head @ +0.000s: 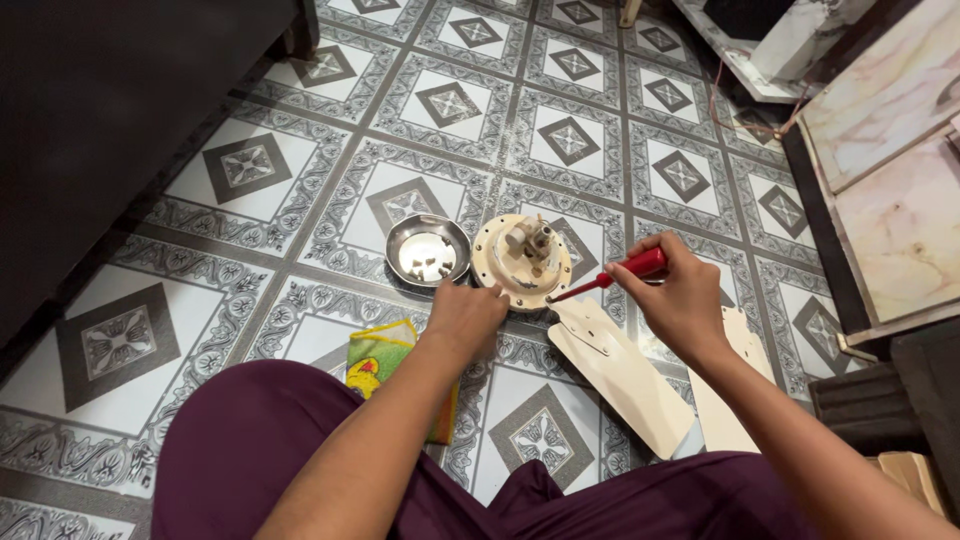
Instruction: The person sits on the floor and uses a red screwdriver to remove screws from the central hub of an electric fan. They place the screws into a metal bowl, then wipe the fan blades with a cloth.
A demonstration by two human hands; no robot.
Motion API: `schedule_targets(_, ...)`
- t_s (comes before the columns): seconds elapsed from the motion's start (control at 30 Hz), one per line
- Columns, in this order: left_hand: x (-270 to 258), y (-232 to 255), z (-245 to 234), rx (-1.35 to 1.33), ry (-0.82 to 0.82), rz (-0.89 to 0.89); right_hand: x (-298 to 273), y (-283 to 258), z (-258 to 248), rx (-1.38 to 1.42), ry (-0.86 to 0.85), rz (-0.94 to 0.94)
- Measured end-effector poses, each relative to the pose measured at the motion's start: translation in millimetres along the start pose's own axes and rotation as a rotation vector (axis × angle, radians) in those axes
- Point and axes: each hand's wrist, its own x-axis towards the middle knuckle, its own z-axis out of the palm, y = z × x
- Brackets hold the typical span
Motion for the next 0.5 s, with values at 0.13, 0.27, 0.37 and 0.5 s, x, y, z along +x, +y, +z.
schedule_targets(0.13, -1, 0, -6, -0.031, -0.018, -0.01, 1, -4, 5, -0.028, 0.005, -0.009)
schedule_targets(0.27, -1, -1, -6, -0.037, -0.024, -0.022, 4, -7, 5, -0.047, 0.018, -0.034)
schedule_targets(0.37, 0, -1, -5, -0.035, -0.018, -0.022, 4, -9, 4, -0.067, 0.017, -0.037)
schedule_targets(0.5, 0, -1, -5, -0.028, -0.043, -0.021, 6, -13, 4, -0.077, -0.02, -0.024)
